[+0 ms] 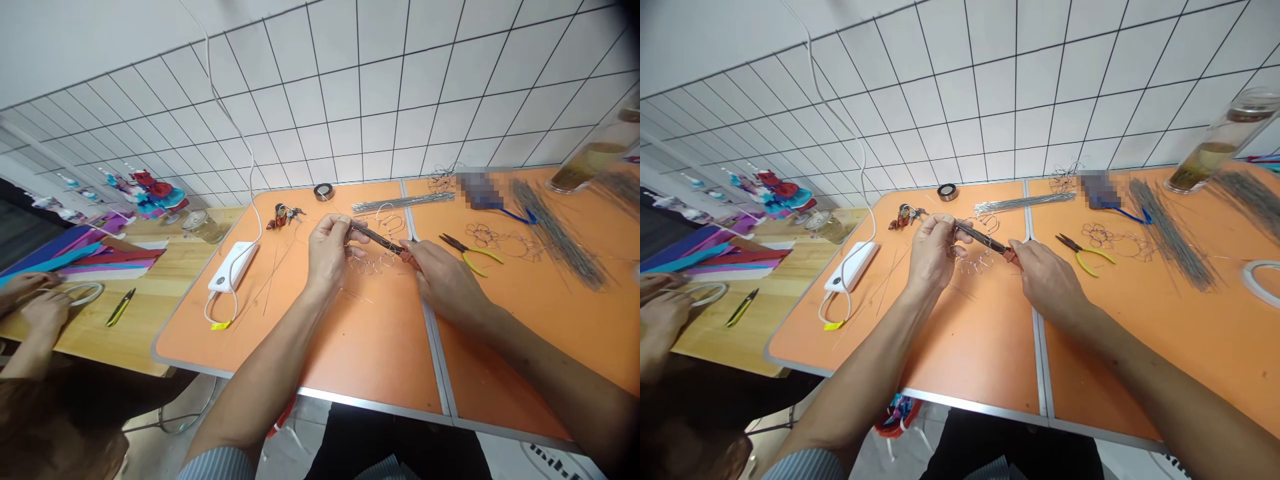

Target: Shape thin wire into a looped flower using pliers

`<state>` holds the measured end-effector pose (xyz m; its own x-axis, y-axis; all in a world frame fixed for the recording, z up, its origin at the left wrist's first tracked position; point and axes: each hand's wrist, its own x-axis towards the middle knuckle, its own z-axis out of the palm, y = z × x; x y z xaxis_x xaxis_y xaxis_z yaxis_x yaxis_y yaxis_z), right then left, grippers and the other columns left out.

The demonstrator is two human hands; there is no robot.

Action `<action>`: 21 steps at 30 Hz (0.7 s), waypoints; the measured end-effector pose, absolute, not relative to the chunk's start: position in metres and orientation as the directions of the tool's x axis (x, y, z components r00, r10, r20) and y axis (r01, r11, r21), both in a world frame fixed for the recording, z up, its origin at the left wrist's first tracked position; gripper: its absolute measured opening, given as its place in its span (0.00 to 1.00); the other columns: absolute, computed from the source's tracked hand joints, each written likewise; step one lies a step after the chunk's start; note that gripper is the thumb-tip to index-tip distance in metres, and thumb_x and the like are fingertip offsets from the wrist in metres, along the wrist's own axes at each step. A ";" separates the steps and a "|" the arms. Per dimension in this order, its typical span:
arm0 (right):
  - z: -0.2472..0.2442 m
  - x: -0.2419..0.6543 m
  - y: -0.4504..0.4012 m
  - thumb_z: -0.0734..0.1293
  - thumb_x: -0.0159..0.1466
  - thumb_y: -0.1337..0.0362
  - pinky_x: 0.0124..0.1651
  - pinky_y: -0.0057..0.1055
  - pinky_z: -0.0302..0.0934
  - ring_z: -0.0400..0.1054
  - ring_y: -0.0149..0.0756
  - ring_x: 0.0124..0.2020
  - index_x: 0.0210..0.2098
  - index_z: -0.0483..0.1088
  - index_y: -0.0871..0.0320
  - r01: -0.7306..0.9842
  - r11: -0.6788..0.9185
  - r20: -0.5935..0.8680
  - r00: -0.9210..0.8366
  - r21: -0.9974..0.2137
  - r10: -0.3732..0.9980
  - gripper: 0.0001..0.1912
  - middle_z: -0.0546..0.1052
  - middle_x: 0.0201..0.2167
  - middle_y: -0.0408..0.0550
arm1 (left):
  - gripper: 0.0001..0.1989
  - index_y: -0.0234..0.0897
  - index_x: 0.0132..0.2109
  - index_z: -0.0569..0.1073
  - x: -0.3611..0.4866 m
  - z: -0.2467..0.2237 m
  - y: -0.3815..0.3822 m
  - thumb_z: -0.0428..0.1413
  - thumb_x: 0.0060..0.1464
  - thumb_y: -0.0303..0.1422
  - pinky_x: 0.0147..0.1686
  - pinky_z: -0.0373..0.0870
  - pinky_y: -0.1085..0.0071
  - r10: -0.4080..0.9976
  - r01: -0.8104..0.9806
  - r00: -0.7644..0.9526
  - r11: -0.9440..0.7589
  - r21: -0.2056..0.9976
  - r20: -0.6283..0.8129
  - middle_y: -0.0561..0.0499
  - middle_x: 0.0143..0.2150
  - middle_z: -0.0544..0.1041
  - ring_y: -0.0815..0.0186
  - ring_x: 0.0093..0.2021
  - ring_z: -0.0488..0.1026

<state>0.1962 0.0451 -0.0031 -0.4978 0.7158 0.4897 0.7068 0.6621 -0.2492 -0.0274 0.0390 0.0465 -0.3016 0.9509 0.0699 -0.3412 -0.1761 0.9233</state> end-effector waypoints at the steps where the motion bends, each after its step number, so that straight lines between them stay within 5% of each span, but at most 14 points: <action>1: -0.003 0.196 0.045 0.59 0.73 0.76 0.44 0.40 0.69 0.79 0.47 0.48 0.61 0.74 0.61 0.699 0.658 0.479 -0.493 -0.280 0.727 0.21 0.83 0.50 0.56 | 0.12 0.37 0.37 0.70 -0.028 0.047 0.039 0.64 0.61 0.38 0.21 0.67 0.81 0.951 -0.340 -0.301 -0.176 0.924 0.070 0.47 0.42 0.86 0.72 0.29 0.80; 4: -0.003 0.195 0.045 0.59 0.73 0.75 0.44 0.40 0.70 0.79 0.47 0.49 0.61 0.74 0.60 0.707 0.639 0.457 -0.481 -0.303 0.748 0.21 0.84 0.49 0.56 | 0.11 0.37 0.37 0.70 -0.028 0.047 0.039 0.63 0.61 0.38 0.21 0.67 0.81 0.952 -0.341 -0.296 -0.176 0.924 0.072 0.46 0.42 0.86 0.72 0.29 0.80; 12: -0.003 0.198 0.046 0.58 0.74 0.74 0.43 0.42 0.68 0.78 0.51 0.49 0.67 0.71 0.66 0.788 0.609 0.494 -0.498 -0.086 0.713 0.25 0.84 0.48 0.59 | 0.10 0.37 0.37 0.70 -0.027 0.048 0.039 0.63 0.60 0.36 0.20 0.68 0.80 0.954 -0.352 -0.294 -0.169 0.921 0.063 0.46 0.42 0.86 0.72 0.28 0.79; 21: 0.001 0.199 0.044 0.59 0.75 0.75 0.40 0.40 0.64 0.77 0.48 0.47 0.66 0.72 0.66 0.795 0.606 0.516 -0.515 -0.010 0.685 0.24 0.83 0.46 0.56 | 0.10 0.37 0.37 0.71 -0.027 0.046 0.040 0.63 0.61 0.35 0.20 0.68 0.80 0.954 -0.354 -0.292 -0.171 0.919 0.065 0.46 0.41 0.86 0.72 0.27 0.79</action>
